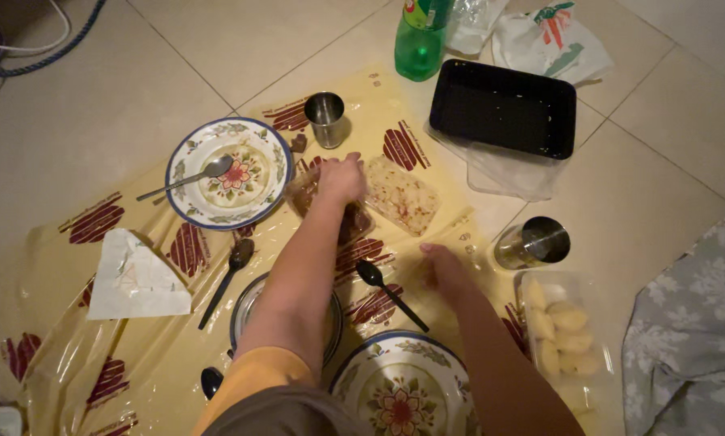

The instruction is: The person cleans the inside of a metal pot and a ceramic bowl using a cloth, then wipes their hands and organizes the cleaned items on a tray. They also move a plastic bag of food and a metal cup on the floor.

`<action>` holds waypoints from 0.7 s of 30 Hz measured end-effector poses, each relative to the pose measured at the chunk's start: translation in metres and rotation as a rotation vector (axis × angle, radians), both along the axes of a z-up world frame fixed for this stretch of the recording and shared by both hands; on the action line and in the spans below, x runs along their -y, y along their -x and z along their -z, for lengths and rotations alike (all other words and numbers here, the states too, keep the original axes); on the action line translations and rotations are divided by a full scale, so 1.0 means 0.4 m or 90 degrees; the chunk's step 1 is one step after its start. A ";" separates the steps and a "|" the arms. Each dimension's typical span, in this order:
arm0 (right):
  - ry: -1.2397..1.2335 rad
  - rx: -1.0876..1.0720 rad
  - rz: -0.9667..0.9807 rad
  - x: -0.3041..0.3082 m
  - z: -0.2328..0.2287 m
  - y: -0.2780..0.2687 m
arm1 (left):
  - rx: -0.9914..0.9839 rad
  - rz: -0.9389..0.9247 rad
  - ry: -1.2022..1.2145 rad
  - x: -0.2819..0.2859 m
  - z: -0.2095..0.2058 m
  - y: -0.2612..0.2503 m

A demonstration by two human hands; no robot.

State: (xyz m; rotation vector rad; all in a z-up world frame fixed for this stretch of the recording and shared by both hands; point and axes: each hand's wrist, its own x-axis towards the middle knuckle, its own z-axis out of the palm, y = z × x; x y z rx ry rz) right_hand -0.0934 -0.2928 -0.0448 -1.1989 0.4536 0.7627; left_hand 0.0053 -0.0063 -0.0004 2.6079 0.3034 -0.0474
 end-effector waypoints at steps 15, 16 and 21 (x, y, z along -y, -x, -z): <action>-0.009 -0.015 0.032 0.007 0.044 -0.004 | 0.020 -0.065 0.258 0.050 0.004 0.018; -0.016 0.013 0.023 0.009 0.046 -0.005 | 0.045 -0.043 0.258 0.051 0.015 0.013; 0.032 0.031 0.023 0.005 0.042 0.004 | 0.008 -0.060 0.472 0.036 0.019 0.056</action>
